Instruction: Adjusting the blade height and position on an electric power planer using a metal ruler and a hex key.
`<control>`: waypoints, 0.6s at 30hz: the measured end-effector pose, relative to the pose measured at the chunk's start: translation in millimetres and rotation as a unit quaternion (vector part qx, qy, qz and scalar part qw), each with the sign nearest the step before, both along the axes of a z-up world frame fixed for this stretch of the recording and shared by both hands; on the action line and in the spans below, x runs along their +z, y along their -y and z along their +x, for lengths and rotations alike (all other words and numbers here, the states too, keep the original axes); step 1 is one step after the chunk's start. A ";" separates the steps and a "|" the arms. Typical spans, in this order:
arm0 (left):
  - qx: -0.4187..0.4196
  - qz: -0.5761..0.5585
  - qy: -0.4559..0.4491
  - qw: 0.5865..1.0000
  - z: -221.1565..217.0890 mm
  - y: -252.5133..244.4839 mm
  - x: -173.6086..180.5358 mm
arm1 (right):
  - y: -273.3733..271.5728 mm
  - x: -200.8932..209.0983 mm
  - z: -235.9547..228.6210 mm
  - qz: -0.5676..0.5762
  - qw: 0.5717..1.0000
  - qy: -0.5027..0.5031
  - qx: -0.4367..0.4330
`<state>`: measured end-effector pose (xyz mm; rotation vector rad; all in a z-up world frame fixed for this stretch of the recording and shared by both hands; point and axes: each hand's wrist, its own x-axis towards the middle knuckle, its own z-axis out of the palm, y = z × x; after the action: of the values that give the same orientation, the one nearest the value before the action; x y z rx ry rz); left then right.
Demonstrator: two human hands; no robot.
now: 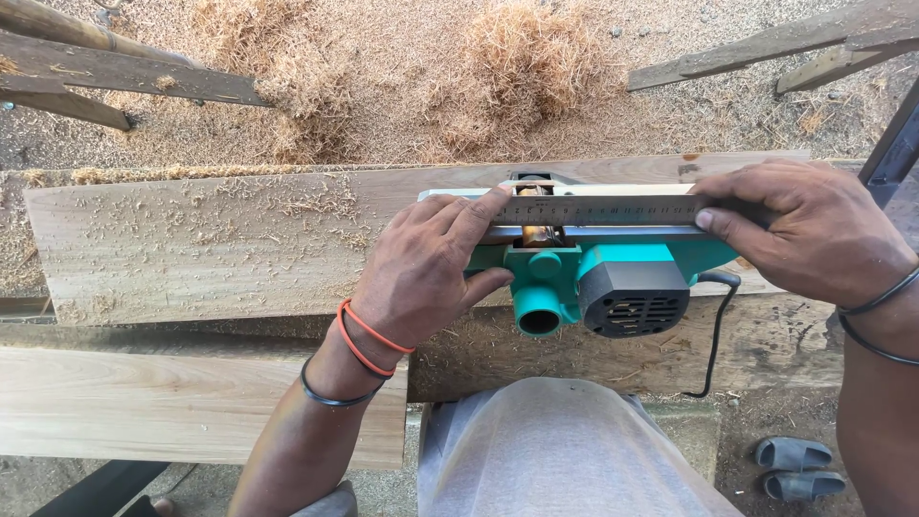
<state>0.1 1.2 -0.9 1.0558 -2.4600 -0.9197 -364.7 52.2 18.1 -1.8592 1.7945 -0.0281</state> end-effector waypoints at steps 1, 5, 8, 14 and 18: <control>0.000 0.000 0.000 1.000 0.1 0.0 -0.2 | 0.1 0.5 0.6 0.000 1.000 0.000 0.000; 0.001 -0.004 0.000 1.000 0.7 0.2 0.1 | 1.0 2.1 2.3 -0.010 1.000 0.004 0.005; 0.000 -0.004 -0.001 1.000 0.4 0.5 0.4 | 1.4 2.5 2.2 -0.013 1.000 0.006 0.007; 0.000 -0.004 0.001 1.000 0.6 0.1 -0.3 | 2.1 2.9 2.9 -0.006 1.000 0.005 0.005; -0.001 -0.004 0.002 1.000 0.8 -0.2 -1.5 | 1.7 3.5 3.5 0.004 1.000 0.002 -0.003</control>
<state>0.9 1.4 -2.3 1.0534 -2.4664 -0.9072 -361.2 50.5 21.6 -1.8463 1.7952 -0.0283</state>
